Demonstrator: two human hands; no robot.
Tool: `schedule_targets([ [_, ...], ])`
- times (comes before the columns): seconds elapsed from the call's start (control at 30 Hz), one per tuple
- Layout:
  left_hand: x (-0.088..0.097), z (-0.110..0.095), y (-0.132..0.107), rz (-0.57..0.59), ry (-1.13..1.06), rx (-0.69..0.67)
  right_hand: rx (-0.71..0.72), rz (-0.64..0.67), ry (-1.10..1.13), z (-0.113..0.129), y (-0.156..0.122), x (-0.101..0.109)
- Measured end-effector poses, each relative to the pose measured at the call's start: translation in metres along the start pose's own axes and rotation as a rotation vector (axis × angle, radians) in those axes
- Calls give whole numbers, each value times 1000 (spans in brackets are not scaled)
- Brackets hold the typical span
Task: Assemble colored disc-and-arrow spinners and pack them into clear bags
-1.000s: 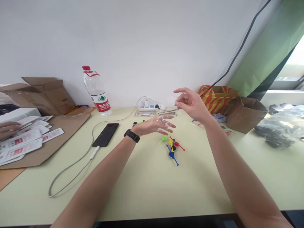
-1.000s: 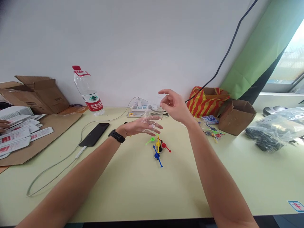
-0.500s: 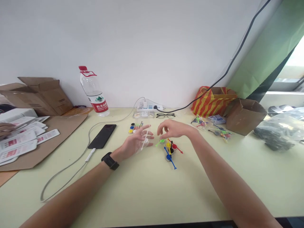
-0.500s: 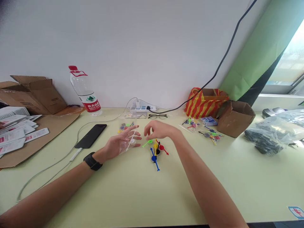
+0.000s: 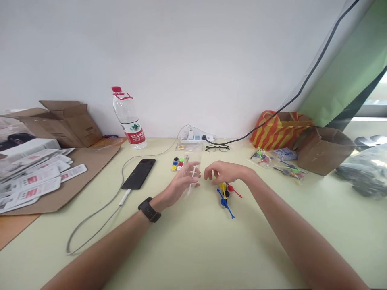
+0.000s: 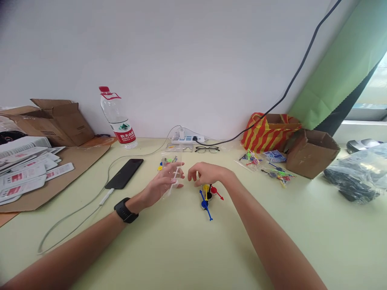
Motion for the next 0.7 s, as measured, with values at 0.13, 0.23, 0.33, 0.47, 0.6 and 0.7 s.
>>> schedule_targets([
  [0.13,-6,0,-3,115,-124,74,-53,-61,9,-3,3,-4],
  [0.23,-5,2,-4,164,-140,97,-106,-188,-53,-9,4,-2],
  [0.33,-6,3,-4,203,-142,102,-213,-273,-101,-21,2,0],
  [0.47,-9,5,-4,217,-124,121,-293,-308,-34,-37,1,-3],
  [0.6,-14,5,-7,242,-128,143,-287,-316,30,-42,4,-6],
  [0.7,-15,5,-8,258,-152,158,-256,-407,136,-45,2,2],
])
Point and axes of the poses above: each hand's wrist, its own y-axis towards the middle knuckle, its own x-axis out of the back of the hand, z = x × y, the point moved 4 cm from there along y, towards the middle knuckle, and after that the axes turned 6 degrees about x, right-handed, at the moved point
